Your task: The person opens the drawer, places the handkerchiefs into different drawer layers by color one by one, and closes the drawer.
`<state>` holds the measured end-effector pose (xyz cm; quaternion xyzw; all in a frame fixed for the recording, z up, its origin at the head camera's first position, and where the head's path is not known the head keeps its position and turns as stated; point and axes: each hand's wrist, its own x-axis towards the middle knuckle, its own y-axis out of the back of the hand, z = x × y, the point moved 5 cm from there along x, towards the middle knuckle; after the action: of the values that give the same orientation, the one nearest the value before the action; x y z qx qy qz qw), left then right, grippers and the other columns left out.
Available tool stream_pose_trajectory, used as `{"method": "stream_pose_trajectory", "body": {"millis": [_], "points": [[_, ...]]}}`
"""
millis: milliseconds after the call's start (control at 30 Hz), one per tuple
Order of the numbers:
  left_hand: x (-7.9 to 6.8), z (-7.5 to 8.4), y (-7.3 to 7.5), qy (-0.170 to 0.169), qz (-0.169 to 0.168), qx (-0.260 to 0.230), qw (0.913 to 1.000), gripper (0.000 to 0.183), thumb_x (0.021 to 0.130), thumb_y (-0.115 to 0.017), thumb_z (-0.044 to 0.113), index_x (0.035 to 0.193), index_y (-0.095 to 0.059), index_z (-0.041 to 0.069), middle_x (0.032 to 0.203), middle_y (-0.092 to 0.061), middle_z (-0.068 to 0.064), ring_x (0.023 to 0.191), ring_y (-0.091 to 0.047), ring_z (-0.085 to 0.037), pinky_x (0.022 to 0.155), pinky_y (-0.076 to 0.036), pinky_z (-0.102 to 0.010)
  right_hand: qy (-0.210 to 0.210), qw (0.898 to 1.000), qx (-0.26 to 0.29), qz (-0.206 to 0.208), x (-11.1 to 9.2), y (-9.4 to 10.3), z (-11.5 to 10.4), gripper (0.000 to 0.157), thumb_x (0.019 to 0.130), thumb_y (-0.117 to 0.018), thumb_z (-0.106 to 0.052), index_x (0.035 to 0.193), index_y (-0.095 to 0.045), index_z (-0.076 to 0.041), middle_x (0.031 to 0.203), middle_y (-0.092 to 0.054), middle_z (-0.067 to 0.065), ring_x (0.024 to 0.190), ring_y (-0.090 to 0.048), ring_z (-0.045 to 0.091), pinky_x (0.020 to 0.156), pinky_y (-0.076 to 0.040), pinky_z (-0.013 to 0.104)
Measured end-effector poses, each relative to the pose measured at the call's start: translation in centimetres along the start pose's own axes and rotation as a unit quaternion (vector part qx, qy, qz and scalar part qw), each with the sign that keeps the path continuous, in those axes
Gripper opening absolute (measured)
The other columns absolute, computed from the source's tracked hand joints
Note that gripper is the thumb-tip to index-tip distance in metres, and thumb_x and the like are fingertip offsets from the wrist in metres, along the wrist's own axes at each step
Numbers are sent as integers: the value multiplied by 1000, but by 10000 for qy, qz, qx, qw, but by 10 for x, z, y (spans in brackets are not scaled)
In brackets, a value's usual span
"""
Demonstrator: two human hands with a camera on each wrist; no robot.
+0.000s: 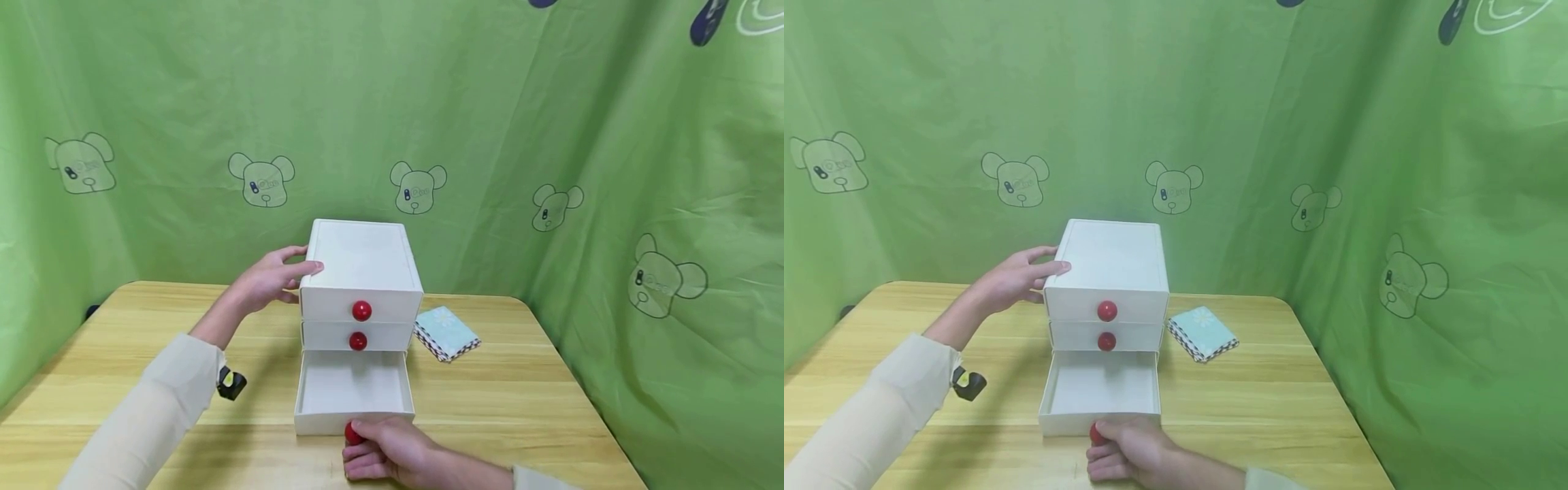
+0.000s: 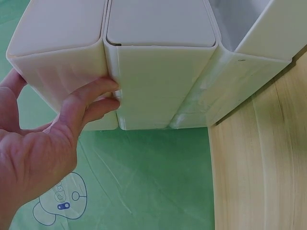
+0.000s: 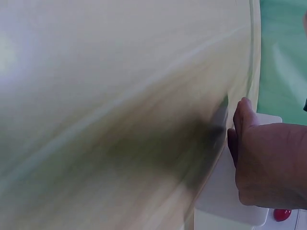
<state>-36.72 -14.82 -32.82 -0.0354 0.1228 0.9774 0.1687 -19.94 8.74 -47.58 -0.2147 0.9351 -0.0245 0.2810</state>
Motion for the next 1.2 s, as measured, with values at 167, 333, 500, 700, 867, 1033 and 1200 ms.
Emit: {"method": "stream_pose_trajectory", "body": {"millis": [167,333,500,700,867,1033,1200], "points": [[0,0,0,15,-15,-5,10000,91,98,-66,39,164,-10,10,150,-48,-25,138,-48,-45,101,-56,-49,-19,9998,-125,-136,-8,-2,6,43,105,-56,-25,132,-54,8,105,-73,22,87,-77,24,83,-64,35],[-1,0,-1,30,-22,-15,10000,91,98,-65,38,164,-9,10,151,-47,-25,139,-47,-46,103,-55,-49,-1,9995,-312,-12,-14,-5,9,43,104,-57,-26,133,-56,6,102,-74,19,85,-76,22,79,-65,31],[-1,0,-1,44,-20,-20,10000,91,98,-66,38,164,-9,10,151,-47,-25,138,-47,-46,102,-56,-49,-137,9981,-563,198,-18,-6,11,38,104,-57,-25,126,-61,6,99,-75,16,87,-76,21,81,-64,30],[-1,0,0,31,-14,-4,10000,90,99,-65,38,164,-9,11,150,-48,-25,138,-48,-45,103,-55,-49,-299,9973,-575,345,-23,-8,15,33,104,-57,-23,119,-65,5,97,-75,12,84,-74,13,83,-63,28],[-1,0,0,24,-13,9,10000,90,98,-65,39,164,-10,10,149,-50,-25,136,-50,-44,102,-56,-49,-314,9967,-605,450,-24,-9,16,32,104,-57,-22,117,-66,5,94,-76,11,83,-74,12,81,-63,27],[-1,1,0,36,0,28,10000,91,98,-66,41,164,-11,11,150,-49,-24,137,-50,-45,101,-56,-49,-308,9961,-718,403,-25,-8,15,33,104,-56,-23,118,-66,5,94,-76,11,80,-73,11,79,-63,25],[-2,1,-1,36,10,32,10000,92,97,-67,41,163,-12,10,151,-48,-24,137,-49,-45,101,-56,-49,-292,9936,-1082,166,-27,-6,15,34,104,-56,-28,113,-70,1,86,-75,5,72,-68,5,69,-59,17]]}}
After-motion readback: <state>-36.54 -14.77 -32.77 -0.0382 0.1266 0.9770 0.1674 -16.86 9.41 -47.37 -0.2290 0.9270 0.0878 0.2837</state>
